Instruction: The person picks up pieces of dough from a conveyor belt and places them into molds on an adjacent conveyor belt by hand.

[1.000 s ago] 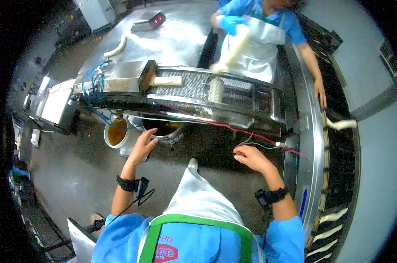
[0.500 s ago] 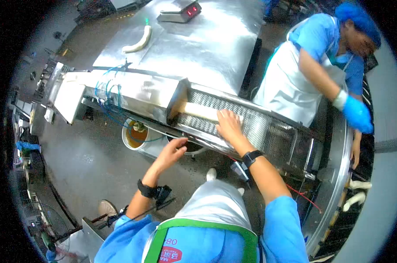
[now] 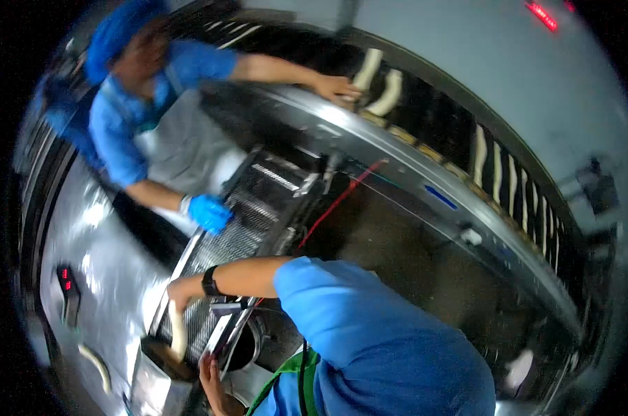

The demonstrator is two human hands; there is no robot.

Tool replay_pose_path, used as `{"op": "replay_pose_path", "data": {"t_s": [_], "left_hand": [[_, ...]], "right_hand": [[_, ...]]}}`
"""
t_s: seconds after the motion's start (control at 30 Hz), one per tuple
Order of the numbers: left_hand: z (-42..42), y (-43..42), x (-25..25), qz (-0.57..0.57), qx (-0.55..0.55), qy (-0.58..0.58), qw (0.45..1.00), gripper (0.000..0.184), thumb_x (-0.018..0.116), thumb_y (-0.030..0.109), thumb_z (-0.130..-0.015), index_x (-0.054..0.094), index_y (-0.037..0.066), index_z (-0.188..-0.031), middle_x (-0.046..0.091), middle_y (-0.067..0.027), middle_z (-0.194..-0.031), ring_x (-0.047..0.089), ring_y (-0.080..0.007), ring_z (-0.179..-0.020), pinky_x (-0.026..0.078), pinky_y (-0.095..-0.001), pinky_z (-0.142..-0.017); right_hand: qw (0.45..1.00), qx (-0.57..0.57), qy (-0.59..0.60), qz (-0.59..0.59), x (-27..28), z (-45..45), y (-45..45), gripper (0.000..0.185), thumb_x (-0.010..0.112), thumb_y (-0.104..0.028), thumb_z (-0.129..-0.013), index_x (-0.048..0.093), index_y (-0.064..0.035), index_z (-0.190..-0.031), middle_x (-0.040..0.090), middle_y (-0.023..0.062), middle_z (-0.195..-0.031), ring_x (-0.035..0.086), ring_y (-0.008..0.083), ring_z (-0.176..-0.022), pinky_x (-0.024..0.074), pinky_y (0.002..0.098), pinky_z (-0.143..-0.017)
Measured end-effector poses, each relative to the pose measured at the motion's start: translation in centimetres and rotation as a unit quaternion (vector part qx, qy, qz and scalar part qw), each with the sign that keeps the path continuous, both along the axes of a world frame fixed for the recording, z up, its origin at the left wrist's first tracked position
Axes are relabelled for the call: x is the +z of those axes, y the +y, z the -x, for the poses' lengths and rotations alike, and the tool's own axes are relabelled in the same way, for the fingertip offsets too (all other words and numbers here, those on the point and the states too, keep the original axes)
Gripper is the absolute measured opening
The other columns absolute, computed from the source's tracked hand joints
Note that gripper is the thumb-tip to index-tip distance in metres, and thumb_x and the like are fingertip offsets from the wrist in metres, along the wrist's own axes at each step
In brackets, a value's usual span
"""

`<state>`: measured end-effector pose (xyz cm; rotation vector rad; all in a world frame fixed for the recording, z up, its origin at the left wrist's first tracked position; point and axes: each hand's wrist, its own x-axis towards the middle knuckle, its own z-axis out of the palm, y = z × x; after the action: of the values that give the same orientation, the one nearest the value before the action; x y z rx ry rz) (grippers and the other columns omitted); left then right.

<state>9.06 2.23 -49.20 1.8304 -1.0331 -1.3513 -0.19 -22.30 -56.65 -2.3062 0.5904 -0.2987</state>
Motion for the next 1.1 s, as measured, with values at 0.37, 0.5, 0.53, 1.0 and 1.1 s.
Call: {"op": "replay_pose_path", "data": {"t_s": [0.37, 0.5, 0.53, 1.0, 1.1], "left_hand": [[11.1, -11.6, 5.8, 0.059, -0.294, -0.038, 0.953, 0.036, 0.045, 0.013, -0.083, 0.041, -0.002, -0.115, 0.048, -0.0154, -0.109, 0.047, -0.0220, -0.099, 0.036, -0.0303, -0.085], [15.7, -13.3, 5.3, 0.081, -0.375, -0.022, 0.923, 0.035, 0.047, 0.012, -0.082, 0.042, -0.001, -0.115, 0.050, -0.0139, -0.109, 0.048, -0.0212, -0.097, 0.038, -0.0296, -0.081], [16.8, -13.5, 5.2, 0.089, -0.404, -0.009, 0.910, 0.035, 0.047, 0.011, -0.082, 0.043, 0.000, -0.114, 0.050, -0.0135, -0.108, 0.048, -0.0210, -0.096, 0.039, -0.0294, -0.081], [32.3, -17.5, 3.8, 0.025, -0.376, 0.018, 0.926, 0.029, 0.048, 0.013, -0.082, 0.047, 0.001, -0.109, 0.053, -0.0131, -0.104, 0.051, -0.0195, -0.094, 0.041, -0.0295, -0.076], [35.5, -18.5, 4.9, 0.042, -0.374, -0.025, 0.926, 0.029, 0.048, 0.015, -0.082, 0.047, 0.000, -0.108, 0.053, -0.0135, -0.103, 0.051, -0.0202, -0.092, 0.042, -0.0296, -0.075]], "right_hand": [[0.792, -0.347, -0.348, -0.363, 19.7, 30.4, 7.4, 0.040, 0.061, -0.010, -0.064, 0.049, 0.0014, -0.101, 0.055, 0.0113, -0.089, 0.054, 0.0187, -0.080, 0.0473, 0.0300, -0.067], [0.642, -0.474, -0.501, -0.334, 26.2, 44.9, 10.2, 0.046, 0.060, -0.019, -0.069, 0.043, 0.0019, -0.105, 0.055, 0.0150, -0.081, 0.057, 0.0214, -0.062, 0.0519, 0.0292, -0.048], [0.646, -0.517, -0.483, -0.286, 28.9, 47.4, 10.8, 0.048, 0.059, -0.020, -0.069, 0.042, 0.0035, -0.107, 0.055, 0.0158, -0.081, 0.057, 0.0222, -0.062, 0.0528, 0.0292, -0.050], [0.561, -0.622, -0.534, -0.113, 8.2, 75.3, 5.7, 0.029, 0.053, -0.021, -0.077, 0.047, 0.0008, -0.095, 0.055, 0.0142, -0.079, 0.057, 0.0273, -0.065, 0.0488, 0.0395, -0.060], [0.405, -0.653, -0.573, -0.285, 4.2, 75.8, 2.2, 0.023, 0.051, -0.018, -0.078, 0.049, 0.0005, -0.090, 0.055, 0.0151, -0.074, 0.057, 0.0280, -0.065, 0.0489, 0.0396, -0.061]]}}
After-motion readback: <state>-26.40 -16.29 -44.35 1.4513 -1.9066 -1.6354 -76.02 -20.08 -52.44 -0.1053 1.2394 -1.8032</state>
